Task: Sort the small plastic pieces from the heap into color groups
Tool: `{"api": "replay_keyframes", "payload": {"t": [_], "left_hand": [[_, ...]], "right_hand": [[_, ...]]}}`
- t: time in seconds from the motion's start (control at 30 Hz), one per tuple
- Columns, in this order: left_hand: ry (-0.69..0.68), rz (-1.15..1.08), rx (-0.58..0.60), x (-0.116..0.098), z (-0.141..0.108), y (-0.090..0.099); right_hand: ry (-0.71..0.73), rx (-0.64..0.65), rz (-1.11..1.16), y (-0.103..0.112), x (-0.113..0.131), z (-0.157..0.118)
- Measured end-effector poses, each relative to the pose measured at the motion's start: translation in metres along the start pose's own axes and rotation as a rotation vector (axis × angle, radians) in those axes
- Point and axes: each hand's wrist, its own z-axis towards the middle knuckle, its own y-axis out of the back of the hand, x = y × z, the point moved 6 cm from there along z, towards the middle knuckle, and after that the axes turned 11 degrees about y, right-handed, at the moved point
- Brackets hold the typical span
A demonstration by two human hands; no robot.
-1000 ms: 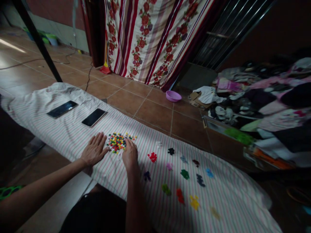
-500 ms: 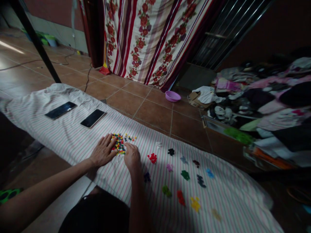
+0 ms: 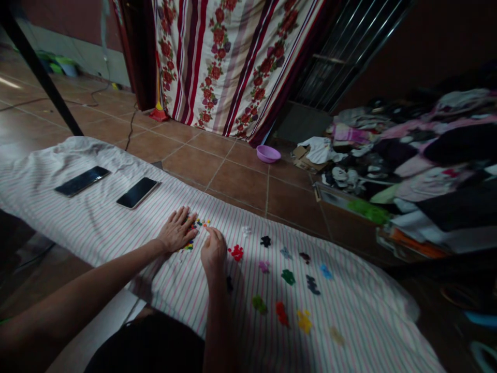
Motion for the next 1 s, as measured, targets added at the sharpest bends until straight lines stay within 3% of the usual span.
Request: {"api": "replay_keyframes", "payload": {"t": [0.2, 0.4, 1.0], "left_hand": [[-0.069, -0.02, 0.01, -0.024, 0.008, -0.005], [-0.175, -0.012, -0.013, -0.034, -0.006, 0.0], [-0.226, 0.04, -0.103, 0.01, -0.069, 0.028]], "right_hand": [[-0.038, 0.002, 0.017, 0.0, -0.001, -0.002], [-0.076, 0.041, 0.011, 0.0, -0.003, -0.001], [-0.048, 0.104, -0.007, 0.0, -0.003, -0.006]]}}
